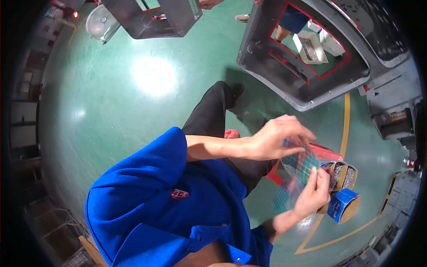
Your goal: The recorder fits metal panels together and inserts small hardware components to assemble large metal enclosures on a factory floor.
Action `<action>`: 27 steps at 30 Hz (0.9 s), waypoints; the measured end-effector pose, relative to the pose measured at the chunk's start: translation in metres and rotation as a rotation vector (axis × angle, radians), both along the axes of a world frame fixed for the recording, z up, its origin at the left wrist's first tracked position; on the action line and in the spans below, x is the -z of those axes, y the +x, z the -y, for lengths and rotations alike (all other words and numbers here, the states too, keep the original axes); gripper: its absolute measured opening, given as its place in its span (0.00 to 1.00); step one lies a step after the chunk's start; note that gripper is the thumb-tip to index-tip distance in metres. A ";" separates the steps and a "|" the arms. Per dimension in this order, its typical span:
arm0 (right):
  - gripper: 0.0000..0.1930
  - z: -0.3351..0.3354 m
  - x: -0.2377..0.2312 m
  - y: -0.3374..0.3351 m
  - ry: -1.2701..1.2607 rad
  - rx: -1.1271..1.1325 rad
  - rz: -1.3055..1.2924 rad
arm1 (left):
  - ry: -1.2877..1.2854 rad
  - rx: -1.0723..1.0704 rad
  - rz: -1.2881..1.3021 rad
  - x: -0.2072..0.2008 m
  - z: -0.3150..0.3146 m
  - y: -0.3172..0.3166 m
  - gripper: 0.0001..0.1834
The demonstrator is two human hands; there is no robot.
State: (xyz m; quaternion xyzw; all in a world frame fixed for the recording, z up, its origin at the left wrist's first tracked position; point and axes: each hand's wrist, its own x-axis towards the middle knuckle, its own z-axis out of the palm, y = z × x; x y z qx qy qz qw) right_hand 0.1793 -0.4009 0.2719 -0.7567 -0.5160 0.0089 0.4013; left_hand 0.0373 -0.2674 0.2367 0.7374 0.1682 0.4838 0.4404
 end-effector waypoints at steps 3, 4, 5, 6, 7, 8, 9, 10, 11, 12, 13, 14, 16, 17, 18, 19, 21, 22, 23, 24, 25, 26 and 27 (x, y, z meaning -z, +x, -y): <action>0.03 -0.022 0.011 -0.026 0.052 -0.057 0.259 | 0.022 -0.099 0.077 0.011 0.000 -0.043 0.14; 0.04 -0.025 0.013 -0.030 0.090 -0.125 0.313 | -0.246 -0.028 -0.075 0.005 0.009 -0.052 0.14; 0.06 -0.030 0.016 -0.039 0.124 -0.199 0.367 | -0.431 0.021 0.053 0.007 0.014 -0.053 0.14; 0.07 -0.040 0.022 -0.047 0.135 -0.242 0.472 | -0.614 0.074 0.185 0.011 0.017 -0.052 0.14; 0.07 -0.046 0.021 -0.058 0.132 -0.311 0.436 | -0.794 0.131 0.318 0.013 0.018 -0.052 0.14; 0.07 -0.055 0.022 -0.068 0.136 -0.365 0.479 | -0.928 0.168 0.393 0.008 0.017 -0.055 0.15; 0.08 -0.064 0.024 -0.077 0.139 -0.419 0.520 | -0.942 0.160 0.382 0.009 0.011 -0.063 0.14; 0.08 -0.073 0.027 -0.085 0.131 -0.428 0.574 | -0.956 0.151 0.372 0.012 0.005 -0.072 0.13; 0.08 -0.079 0.027 -0.092 0.117 -0.438 0.587 | -0.979 0.139 0.363 0.017 0.000 -0.077 0.13; 0.08 -0.086 0.027 -0.099 0.110 -0.485 0.505 | -0.948 0.099 0.368 0.024 -0.006 -0.081 0.11; 0.08 -0.096 0.026 -0.105 0.102 -0.531 0.422 | -0.968 0.061 0.366 0.027 -0.012 -0.088 0.10; 0.08 -0.103 0.025 -0.106 0.110 -0.589 0.373 | -0.981 0.044 0.386 0.035 -0.017 -0.091 0.09; 0.10 -0.120 0.024 -0.109 0.109 -0.592 0.251 | -1.015 0.018 0.346 0.048 -0.029 -0.102 0.09; 0.10 -0.131 0.023 -0.112 0.121 -0.580 0.242 | -1.046 -0.023 0.357 0.047 -0.036 -0.106 0.08; 0.10 -0.142 0.019 -0.117 0.113 -0.546 0.241 | -1.103 -0.008 0.376 0.046 -0.043 -0.112 0.08; 0.11 -0.151 0.017 -0.120 0.112 -0.528 0.217 | -1.159 0.007 0.398 0.047 -0.048 -0.119 0.08; 0.11 -0.176 0.014 -0.123 0.136 -0.546 0.175 | -1.199 -0.013 0.468 0.046 -0.063 -0.124 0.08; 0.11 -0.188 0.012 -0.124 0.140 -0.555 0.191 | -1.201 -0.013 0.543 0.042 -0.071 -0.123 0.09; 0.11 -0.200 0.014 -0.123 0.127 -0.577 0.161 | -1.200 -0.024 0.600 0.038 -0.080 -0.124 0.10; 0.11 -0.213 0.015 -0.121 0.113 -0.598 0.132 | -1.206 -0.047 0.614 0.042 -0.088 -0.124 0.12; 0.11 -0.225 0.016 -0.120 0.099 -0.619 0.104 | -1.185 -0.078 0.605 0.043 -0.096 -0.123 0.12; 0.11 -0.239 0.011 -0.125 0.103 -0.630 0.094 | -1.160 -0.104 0.587 0.039 -0.103 -0.125 0.11; 0.10 -0.249 0.008 -0.130 0.080 -0.646 0.070 | -1.135 -0.131 0.569 0.036 -0.110 -0.127 0.11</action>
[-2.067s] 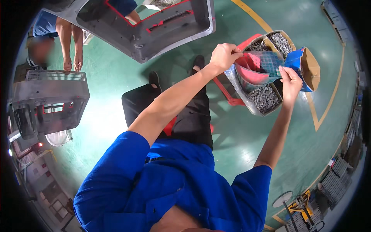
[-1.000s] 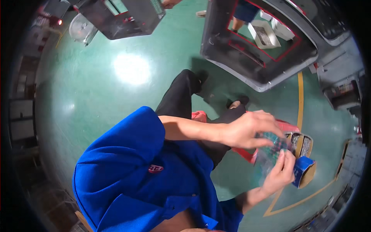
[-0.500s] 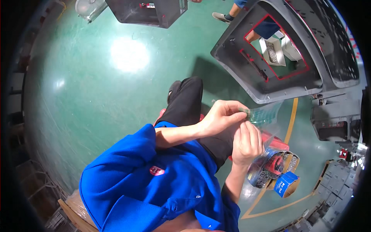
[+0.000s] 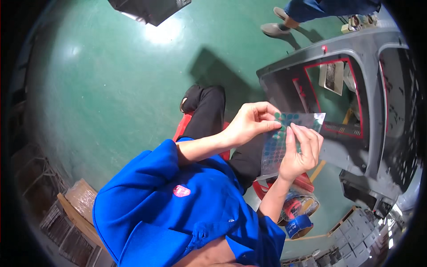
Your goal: The recorder fits metal panels together and inserts small hardware components to assemble large metal enclosures on a factory floor.
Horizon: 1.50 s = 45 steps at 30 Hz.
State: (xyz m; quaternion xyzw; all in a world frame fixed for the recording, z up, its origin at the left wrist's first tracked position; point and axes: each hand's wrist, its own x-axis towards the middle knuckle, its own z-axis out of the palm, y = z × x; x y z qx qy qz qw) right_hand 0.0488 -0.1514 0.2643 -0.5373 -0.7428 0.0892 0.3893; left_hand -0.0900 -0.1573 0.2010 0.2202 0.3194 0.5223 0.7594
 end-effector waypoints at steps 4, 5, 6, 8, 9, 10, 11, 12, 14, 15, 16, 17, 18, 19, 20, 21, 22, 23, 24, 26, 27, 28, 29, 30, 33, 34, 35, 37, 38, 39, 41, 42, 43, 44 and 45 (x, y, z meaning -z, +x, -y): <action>0.11 -0.034 -0.025 -0.026 -0.078 -0.128 0.020 | 0.041 -0.081 -0.154 -0.027 -0.012 -0.021 0.09; 0.11 -0.041 -0.035 -0.036 -0.093 -0.160 0.025 | 0.048 -0.112 -0.175 -0.043 -0.015 -0.030 0.08; 0.10 -0.049 -0.042 -0.049 -0.105 -0.210 0.020 | 0.099 -0.119 -0.282 -0.051 -0.017 -0.041 0.09; 0.10 -0.055 -0.058 -0.071 -0.158 -0.335 -0.024 | 0.156 -0.104 -0.478 -0.080 -0.012 -0.065 0.10; 0.10 -0.057 -0.068 -0.083 -0.159 -0.364 0.004 | 0.183 -0.111 -0.591 -0.082 -0.008 -0.073 0.10; 0.10 -0.061 -0.075 -0.093 -0.163 -0.427 0.055 | 0.165 -0.163 -0.579 -0.091 -0.003 -0.084 0.10; 0.10 -0.066 -0.084 -0.100 -0.181 -0.488 0.046 | 0.140 -0.200 -0.601 -0.104 0.000 -0.091 0.09; 0.10 -0.070 -0.089 -0.106 -0.202 -0.552 0.039 | 0.112 -0.240 -0.622 -0.113 0.004 -0.095 0.09; 0.08 -0.073 -0.097 -0.134 -0.203 -0.668 0.010 | 0.012 -0.341 -0.585 -0.129 0.014 -0.116 0.07; 0.09 -0.073 -0.104 -0.153 -0.200 -0.736 0.030 | -0.034 -0.400 -0.545 -0.132 0.022 -0.128 0.07; 0.09 -0.072 -0.111 -0.172 -0.197 -0.799 0.049 | -0.079 -0.453 -0.505 -0.134 0.030 -0.140 0.06; 0.09 -0.072 -0.111 -0.194 -0.204 -0.837 0.040 | -0.078 -0.496 -0.474 -0.132 0.034 -0.159 0.06; 0.09 -0.074 -0.111 -0.218 -0.227 -0.869 0.050 | -0.059 -0.540 -0.514 -0.132 0.035 -0.180 0.05; 0.09 -0.076 -0.114 -0.245 -0.256 -0.878 0.037 | -0.060 -0.553 -0.575 -0.135 0.036 -0.206 0.05; 0.09 -0.073 -0.118 -0.269 -0.298 -0.882 0.034 | -0.071 -0.562 -0.625 -0.143 0.040 -0.229 0.05; 0.09 -0.072 -0.124 -0.297 -0.286 -0.926 0.053 | -0.050 -0.603 -0.628 -0.146 0.045 -0.254 0.05; 0.10 -0.070 -0.129 -0.325 -0.273 -0.969 0.073 | -0.029 -0.644 -0.632 -0.148 0.050 -0.278 0.06; 0.10 -0.068 -0.131 -0.346 -0.279 -0.991 0.058 | -0.041 -0.674 -0.686 -0.153 0.054 -0.296 0.06; 0.10 -0.067 -0.136 -0.369 -0.310 -1.027 0.049 | -0.033 -0.713 -0.753 -0.158 0.058 -0.317 0.06; 0.10 -0.065 -0.145 -0.425 -0.235 -1.112 0.111 | -0.031 -0.781 -0.880 -0.167 0.067 -0.360 0.06; 0.09 -0.060 -0.148 -0.448 -0.257 -1.148 0.116 | -0.073 -0.793 -0.909 -0.170 0.074 -0.377 0.06; 0.08 -0.056 -0.154 -0.470 -0.287 -1.184 0.133 | -0.049 -0.824 -0.916 -0.174 0.080 -0.396 0.06; 0.08 -0.053 -0.153 -0.488 -0.339 -1.229 0.124 | -0.075 -0.846 -0.920 -0.178 0.086 -0.409 0.06; 0.08 -0.051 -0.151 -0.505 -0.392 -1.271 0.115 | -0.100 -0.866 -0.922 -0.181 0.093 -0.423 0.05; 0.09 -0.047 -0.147 -0.544 -0.534 -1.361 0.126 | -0.171 -0.840 -1.038 -0.190 0.109 -0.458 0.05; 0.09 -0.047 -0.148 -0.556 -0.543 -1.383 0.142 | -0.185 -0.836 -1.059 -0.188 0.111 -0.468 0.05; 0.10 -0.047 -0.149 -0.568 -0.581 -1.395 0.141 | -0.205 -0.824 -1.039 -0.190 0.113 -0.478 0.05; 0.10 -0.050 -0.151 -0.590 -0.657 -1.413 0.138 | -0.224 -0.765 -1.041 -0.197 0.113 -0.502 0.05; 0.10 -0.055 -0.147 -0.603 -0.677 -1.428 0.118 | -0.223 -0.745 -1.042 -0.196 0.110 -0.517 0.05; 0.10 -0.060 -0.142 -0.616 -0.697 -1.442 0.097 | -0.213 -0.720 -1.049 -0.196 0.106 -0.533 0.05; 0.11 -0.072 -0.136 -0.639 -0.730 -1.434 0.063 | -0.189 -0.671 -1.069 -0.198 0.093 -0.566 0.06; 0.11 -0.078 -0.136 -0.652 -0.743 -1.413 0.050 | -0.186 -0.652 -1.079 -0.197 0.086 -0.581 0.06; 0.11 -0.084 -0.137 -0.665 -0.756 -1.391 0.036 | -0.182 -0.632 -1.089 -0.197 0.078 -0.595 0.06; 0.11 -0.090 -0.138 -0.676 -0.773 -1.372 0.014 | -0.184 -0.609 -1.105 -0.199 0.071 -0.609 0.06; 0.11 -0.099 -0.137 -0.687 -0.682 -1.364 -0.012 | -0.179 -0.600 -1.107 -0.204 0.061 -0.624 0.06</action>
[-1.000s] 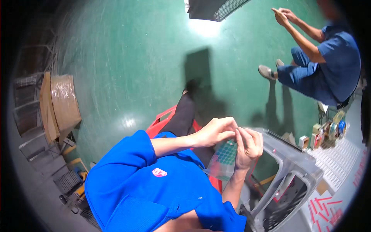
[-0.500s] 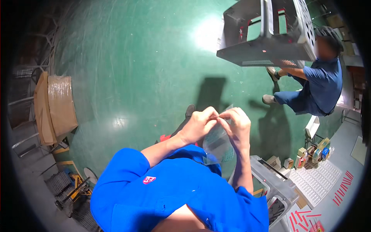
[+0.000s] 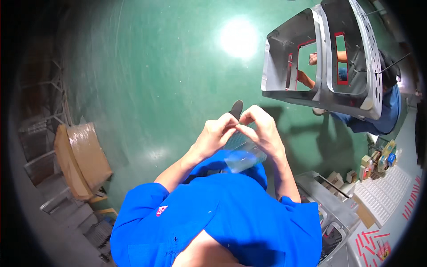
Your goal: The recorder fits metal panels together and inserts small hardware components to assemble large metal enclosures on a factory floor.
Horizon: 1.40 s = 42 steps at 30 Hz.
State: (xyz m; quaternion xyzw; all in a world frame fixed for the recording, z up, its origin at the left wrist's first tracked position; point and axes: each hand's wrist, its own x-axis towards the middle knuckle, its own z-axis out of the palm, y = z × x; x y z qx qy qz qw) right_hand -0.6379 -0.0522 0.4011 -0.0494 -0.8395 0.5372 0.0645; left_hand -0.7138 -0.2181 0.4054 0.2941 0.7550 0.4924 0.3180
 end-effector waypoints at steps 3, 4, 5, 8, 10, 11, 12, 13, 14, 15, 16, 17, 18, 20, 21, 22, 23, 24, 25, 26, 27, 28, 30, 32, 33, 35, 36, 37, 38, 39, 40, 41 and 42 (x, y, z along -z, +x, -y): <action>0.10 -0.023 0.010 -0.036 -0.066 0.137 -0.051 | 0.049 0.017 -0.066 0.004 -0.032 -0.042 0.08; 0.08 -0.030 0.008 -0.054 -0.068 0.185 -0.063 | 0.015 0.022 -0.056 0.005 -0.041 -0.063 0.08; 0.07 -0.037 0.010 -0.065 -0.048 0.203 -0.090 | -0.005 0.033 -0.077 0.005 -0.049 -0.075 0.07; 0.06 -0.044 0.007 -0.098 -0.083 0.282 -0.102 | -0.061 0.068 -0.115 0.002 -0.065 -0.113 0.06; 0.05 -0.048 0.002 -0.116 -0.169 0.331 -0.043 | -0.037 0.087 -0.111 -0.004 -0.073 -0.136 0.06; 0.05 -0.049 0.002 -0.125 -0.213 0.361 -0.016 | -0.025 0.103 -0.110 -0.005 -0.077 -0.147 0.06; 0.05 -0.049 0.004 -0.135 -0.242 0.391 -0.012 | -0.025 0.131 -0.094 -0.005 -0.080 -0.161 0.06; 0.05 -0.048 0.009 -0.146 -0.219 0.422 -0.047 | -0.020 0.143 -0.097 -0.002 -0.084 -0.175 0.06; 0.05 -0.048 0.013 -0.155 -0.199 0.452 -0.082 | -0.016 0.154 -0.101 0.001 -0.089 -0.186 0.06; 0.05 -0.050 0.021 -0.166 -0.169 0.490 -0.119 | -0.004 0.174 -0.105 0.010 -0.096 -0.201 0.06; 0.05 -0.053 0.027 -0.175 -0.097 0.519 -0.111 | -0.050 0.182 -0.003 0.017 -0.102 -0.217 0.05; 0.05 -0.053 0.029 -0.181 -0.142 0.607 -0.113 | -0.034 0.176 0.048 0.027 -0.109 -0.231 0.05; 0.05 -0.056 0.033 -0.186 -0.184 0.696 -0.115 | -0.018 0.172 0.103 0.041 -0.117 -0.247 0.04; 0.05 -0.063 0.049 -0.195 -0.181 0.894 -0.126 | 0.053 0.236 0.181 0.074 -0.140 -0.284 0.05; 0.05 -0.066 0.066 -0.195 -0.201 1.027 -0.132 | 0.062 0.276 0.208 0.087 -0.155 -0.301 0.07; 0.04 -0.070 0.080 -0.194 -0.152 1.134 -0.122 | 0.028 0.339 0.203 0.100 -0.173 -0.322 0.08; 0.04 -0.075 0.093 -0.187 -0.089 1.225 -0.103 | 0.007 0.389 0.206 0.114 -0.190 -0.339 0.09; 0.04 -0.079 0.112 -0.181 -0.172 1.349 -0.122 | -0.026 0.492 0.150 0.125 -0.213 -0.355 0.11; 0.03 -0.089 0.130 -0.175 -0.290 1.443 -0.132 | -0.086 0.561 0.087 0.133 -0.236 -0.369 0.14; 0.03 -0.096 0.142 -0.171 -0.276 1.546 -0.140 | -0.123 0.584 0.034 0.153 -0.258 -0.378 0.18; 0.03 -0.106 0.157 -0.166 -0.260 1.643 -0.150 | -0.159 0.601 -0.023 0.174 -0.279 -0.384 0.22; 0.03 -0.114 0.175 -0.156 -0.260 1.729 -0.222 | -0.178 0.680 -0.129 0.180 -0.302 -0.385 0.29; 0.03 -0.140 0.200 -0.132 -0.231 1.819 -0.315 | -0.146 0.794 -0.424 0.193 -0.347 -0.377 0.43; 0.03 -0.162 0.227 -0.122 -0.251 1.943 -0.354 | -0.034 0.810 -0.626 0.229 -0.367 -0.372 0.51; 0.02 -0.170 0.237 -0.117 -0.206 1.935 -0.388 | 0.015 0.804 -0.655 0.230 -0.376 -0.366 0.53; 0.03 -0.181 0.251 -0.118 -0.257 2.054 -0.469 | -0.042 0.875 -0.569 0.239 -0.388 -0.361 0.53; 0.03 -0.181 0.252 -0.124 -0.297 2.113 -0.511 | -0.033 0.894 -0.559 0.241 -0.391 -0.361 0.53; 0.03 -0.177 0.255 -0.129 -0.353 2.130 -0.546 | -0.025 0.912 -0.550 0.244 -0.393 -0.360 0.53; 0.03 -0.177 0.259 -0.133 -0.396 2.152 -0.602 | 0.021 0.913 -0.596 0.242 -0.396 -0.355 0.48; 0.03 -0.176 0.263 -0.135 -0.438 2.171 -0.660 | -0.014 0.902 -0.590 0.238 -0.397 -0.350 0.45; 0.03 -0.173 0.274 -0.133 -0.442 2.206 -0.687 | -0.049 0.890 -0.585 0.234 -0.397 -0.346 0.42; 0.03 -0.173 0.274 -0.134 -0.468 2.206 -0.728 | -0.077 0.867 -0.591 0.227 -0.401 -0.345 0.40; 0.03 -0.171 0.276 -0.135 -0.489 2.209 -0.771 | -0.060 0.833 -0.605 0.228 -0.407 -0.346 0.31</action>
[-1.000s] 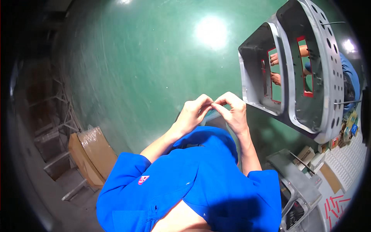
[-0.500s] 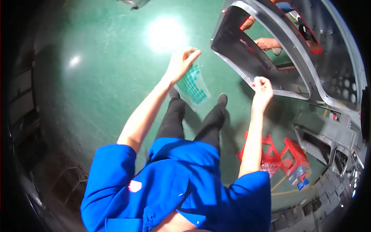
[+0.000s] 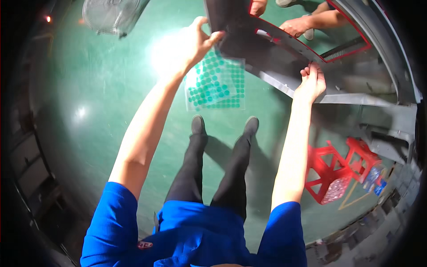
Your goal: The recorder fits metal panels together and inserts small hardware components to assemble large metal enclosures on a factory floor.
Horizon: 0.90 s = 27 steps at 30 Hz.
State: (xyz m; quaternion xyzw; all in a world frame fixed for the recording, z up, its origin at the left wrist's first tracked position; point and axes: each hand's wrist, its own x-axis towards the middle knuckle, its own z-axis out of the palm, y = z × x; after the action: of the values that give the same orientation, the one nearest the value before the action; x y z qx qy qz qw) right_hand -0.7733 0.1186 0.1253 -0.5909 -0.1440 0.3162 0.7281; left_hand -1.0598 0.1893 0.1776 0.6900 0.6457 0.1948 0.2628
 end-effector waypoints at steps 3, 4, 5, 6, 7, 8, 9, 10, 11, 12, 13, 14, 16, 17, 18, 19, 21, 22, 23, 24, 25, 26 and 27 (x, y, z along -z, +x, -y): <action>0.05 0.002 -0.002 0.004 0.077 0.074 -0.104 | 0.291 0.115 0.038 -0.003 -0.015 -0.002 0.19; 0.06 0.003 -0.006 0.006 0.105 0.112 -0.139 | 0.190 0.094 -0.001 -0.007 -0.014 0.001 0.18; 0.06 0.005 -0.009 0.009 0.132 0.148 -0.173 | 0.089 0.069 -0.040 -0.013 -0.013 0.005 0.17; 0.07 0.005 -0.013 0.011 0.116 0.174 -0.200 | 0.207 0.112 0.010 -0.001 -0.015 0.001 0.17; 0.07 0.000 -0.015 0.013 0.151 0.190 -0.228 | 0.211 0.103 0.010 -0.001 -0.017 0.001 0.18; 0.07 0.002 -0.017 0.014 0.164 0.212 -0.252 | 0.193 0.098 0.013 0.001 -0.013 0.000 0.18; 0.08 0.002 -0.019 0.013 0.177 0.231 -0.276 | 0.174 0.090 0.015 0.003 -0.010 0.000 0.19; 0.08 0.002 -0.022 0.011 0.158 0.252 -0.303 | 0.177 0.097 -0.026 0.005 -0.009 -0.001 0.20; 0.09 -0.001 -0.022 0.012 0.160 0.249 -0.318 | 0.187 0.085 -0.029 0.003 -0.005 0.003 0.20; 0.09 -0.004 -0.024 0.013 0.155 0.262 -0.325 | 0.166 0.088 -0.049 0.005 -0.001 0.003 0.18; 0.09 -0.007 -0.026 0.014 0.151 0.274 -0.331 | 0.145 0.089 -0.070 0.011 0.002 0.001 0.17; 0.09 -0.011 -0.029 0.012 0.157 0.269 -0.330 | 0.173 0.082 -0.032 0.015 0.007 -0.002 0.18; 0.08 -0.021 -0.036 0.016 0.169 0.264 -0.335 | 0.225 0.073 0.039 0.014 0.011 -0.001 0.19; 0.08 -0.022 -0.038 0.020 0.200 0.266 -0.292 | 0.142 0.020 0.048 0.009 0.015 0.004 0.17; 0.09 -0.027 -0.040 0.022 0.230 0.265 -0.256 | 0.143 -0.015 0.058 0.006 0.020 0.008 0.16; 0.09 -0.033 -0.044 0.025 0.259 0.264 -0.219 | 0.145 -0.051 0.067 0.003 0.025 0.013 0.15; 0.10 -0.043 -0.065 0.023 0.280 0.291 -0.182 | 0.283 0.013 0.077 0.002 0.030 0.018 0.13; 0.10 -0.050 -0.071 0.022 0.293 0.312 -0.164 | 0.220 -0.023 0.065 0.004 0.030 0.015 0.12; 0.10 -0.056 -0.072 0.022 0.300 0.335 -0.138 | 0.152 -0.059 0.060 0.002 0.033 0.020 0.12; 0.11 -0.065 -0.065 0.026 0.304 0.360 -0.034 | 0.159 -0.059 0.055 0.004 0.033 0.021 0.12; 0.11 -0.074 -0.060 0.029 0.264 0.402 0.005 | 0.166 -0.059 0.050 0.005 0.033 0.021 0.12; 0.11 -0.082 -0.057 0.034 0.225 0.443 0.047 | -0.013 -0.117 -0.022 -0.007 0.035 0.027 0.13; 0.11 -0.090 -0.054 0.038 0.185 0.485 0.089 | 0.022 -0.111 -0.013 -0.006 0.036 0.028 0.12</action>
State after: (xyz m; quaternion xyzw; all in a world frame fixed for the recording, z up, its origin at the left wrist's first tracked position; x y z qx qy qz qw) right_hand -0.7350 0.2083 0.1789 -0.5523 -0.0585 0.0913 0.8265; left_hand -1.0317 0.1529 0.1839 0.6571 0.6825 0.2118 0.2400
